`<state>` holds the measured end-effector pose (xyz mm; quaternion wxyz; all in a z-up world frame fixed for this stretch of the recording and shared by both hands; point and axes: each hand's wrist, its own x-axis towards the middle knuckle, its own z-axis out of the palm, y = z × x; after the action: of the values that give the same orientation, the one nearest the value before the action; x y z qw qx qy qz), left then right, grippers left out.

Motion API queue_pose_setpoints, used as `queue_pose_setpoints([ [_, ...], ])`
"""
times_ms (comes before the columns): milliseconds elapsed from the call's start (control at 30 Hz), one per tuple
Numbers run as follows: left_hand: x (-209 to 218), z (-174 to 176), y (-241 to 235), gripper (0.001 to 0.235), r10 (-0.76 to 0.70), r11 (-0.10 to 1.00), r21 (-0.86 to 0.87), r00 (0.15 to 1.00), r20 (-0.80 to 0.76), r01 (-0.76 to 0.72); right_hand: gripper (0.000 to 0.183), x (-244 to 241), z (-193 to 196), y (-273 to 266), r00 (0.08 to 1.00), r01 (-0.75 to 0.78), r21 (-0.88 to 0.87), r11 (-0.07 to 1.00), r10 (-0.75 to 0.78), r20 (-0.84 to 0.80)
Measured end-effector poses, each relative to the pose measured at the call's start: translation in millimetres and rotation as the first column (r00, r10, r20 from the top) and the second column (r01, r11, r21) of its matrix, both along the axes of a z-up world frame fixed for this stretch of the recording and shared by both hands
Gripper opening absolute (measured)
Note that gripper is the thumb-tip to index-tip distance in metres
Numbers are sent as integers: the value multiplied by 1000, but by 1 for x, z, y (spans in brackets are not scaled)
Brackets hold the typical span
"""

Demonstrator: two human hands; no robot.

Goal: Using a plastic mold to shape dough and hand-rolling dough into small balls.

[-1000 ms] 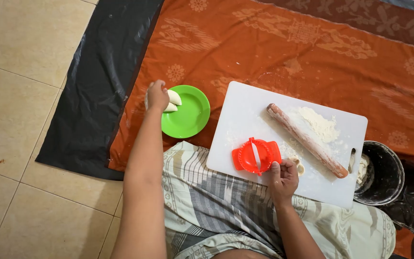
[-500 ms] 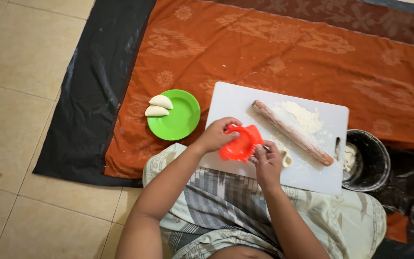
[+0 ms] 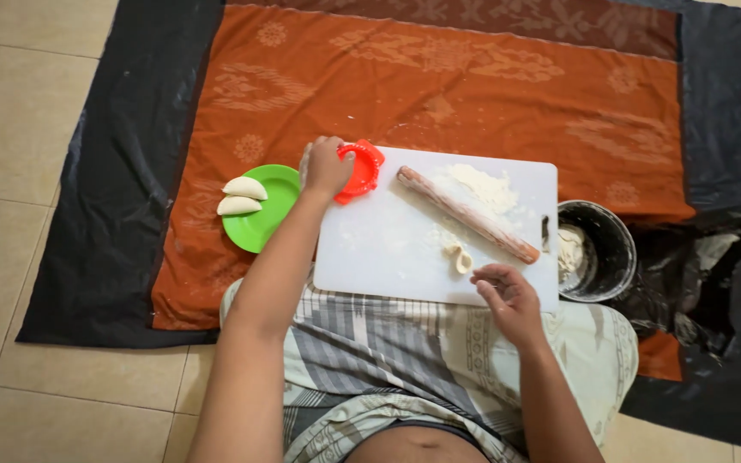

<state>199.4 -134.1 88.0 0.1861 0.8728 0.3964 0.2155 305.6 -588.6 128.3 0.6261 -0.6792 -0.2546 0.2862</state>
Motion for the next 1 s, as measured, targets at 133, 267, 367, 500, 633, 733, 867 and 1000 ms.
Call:
queue_pose_setpoints([
  [133, -10, -7, -21, 48, -102, 994, -22, 990, 95, 105, 23, 44, 12, -51, 990, 138, 10, 990, -138, -14],
  [267, -27, 40, -102, 34, -266, 878, 456, 941, 210, 146, 17, 118, 12, -100, 869, 478, 39, 877, -479, 122],
  [367, -34, 32, -178, 25, -464, 849, 403, 848, 255, 343, 23, 171, -24, -122, 794, 598, -35, 801, -585, 166],
  [500, -17, 25, -256, 44, -678, 734, 177, 693, 244, 655, 51, 212, -49, -113, 847, 467, -614, 636, -123, 517],
  [633, 1, 21, -282, 58, -713, 699, 72, 687, 142, 711, 89, 205, -60, -68, 888, 253, -824, 508, 216, 406],
  [733, 13, 9, -279, 35, -683, 729, 71, 716, 146, 681, 94, 191, -76, -51, 829, 278, -880, 386, 367, 423],
  [867, 15, -9, -279, 29, -601, 798, 63, 784, 153, 599, 37, 179, -51, -45, 700, 398, -785, 475, 396, 595],
  [1000, 15, -6, -277, 28, -582, 810, 49, 790, 193, 584, 25, 178, -48, -49, 644, 404, -741, 537, 408, 647],
])
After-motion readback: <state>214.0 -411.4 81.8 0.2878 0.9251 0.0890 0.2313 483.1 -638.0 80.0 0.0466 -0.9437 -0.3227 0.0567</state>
